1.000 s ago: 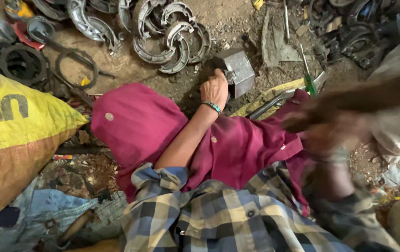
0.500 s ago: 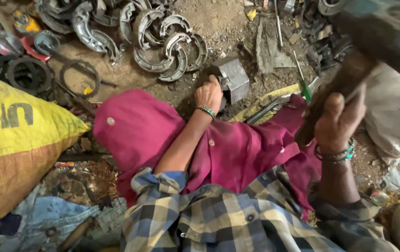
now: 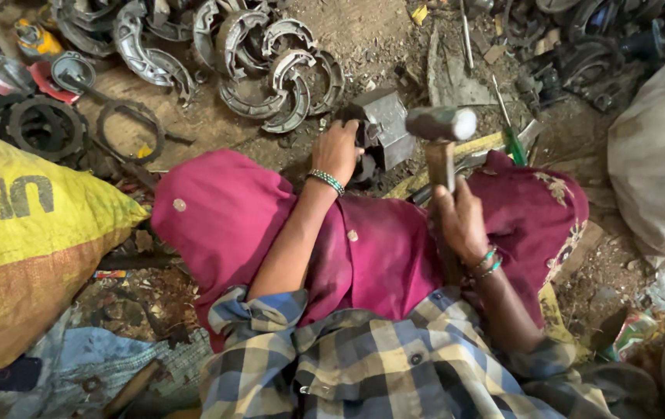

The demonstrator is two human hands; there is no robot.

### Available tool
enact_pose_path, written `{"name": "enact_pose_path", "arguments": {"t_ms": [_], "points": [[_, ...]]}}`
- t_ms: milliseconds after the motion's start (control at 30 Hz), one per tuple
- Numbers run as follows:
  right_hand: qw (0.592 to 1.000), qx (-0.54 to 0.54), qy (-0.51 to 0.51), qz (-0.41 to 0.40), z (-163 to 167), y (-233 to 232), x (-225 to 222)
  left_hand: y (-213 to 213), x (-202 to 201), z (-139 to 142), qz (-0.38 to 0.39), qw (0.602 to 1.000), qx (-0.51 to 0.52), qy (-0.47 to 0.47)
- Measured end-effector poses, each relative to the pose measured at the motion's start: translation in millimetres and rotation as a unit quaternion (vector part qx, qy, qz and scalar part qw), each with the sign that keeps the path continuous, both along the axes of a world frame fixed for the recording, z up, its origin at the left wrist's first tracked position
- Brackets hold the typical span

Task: The person sits on the ground in a scrapyard and hammers curved metal brake shoe castings against a heavy anvil block, repositioning each piece by hand and occasionally wiping it with a cloth before setting it aside with the processed pile.

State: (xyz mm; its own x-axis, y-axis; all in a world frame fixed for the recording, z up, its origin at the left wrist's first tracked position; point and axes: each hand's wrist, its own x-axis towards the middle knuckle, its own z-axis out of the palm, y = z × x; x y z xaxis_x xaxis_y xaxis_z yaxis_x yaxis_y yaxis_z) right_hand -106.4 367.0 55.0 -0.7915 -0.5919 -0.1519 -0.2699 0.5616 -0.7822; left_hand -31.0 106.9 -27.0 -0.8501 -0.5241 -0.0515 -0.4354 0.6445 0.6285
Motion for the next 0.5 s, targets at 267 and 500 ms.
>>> {"name": "enact_pose_path", "arguments": {"t_ms": [267,500], "points": [[0.994,0.026,-0.101,-0.018,-17,-9,15,4,1,-22,-0.024,0.999,0.017,0.037],[0.998,0.030,-0.059,-0.011,9,-16,13,11,-4,-38,0.006,0.998,-0.013,0.058]]}}
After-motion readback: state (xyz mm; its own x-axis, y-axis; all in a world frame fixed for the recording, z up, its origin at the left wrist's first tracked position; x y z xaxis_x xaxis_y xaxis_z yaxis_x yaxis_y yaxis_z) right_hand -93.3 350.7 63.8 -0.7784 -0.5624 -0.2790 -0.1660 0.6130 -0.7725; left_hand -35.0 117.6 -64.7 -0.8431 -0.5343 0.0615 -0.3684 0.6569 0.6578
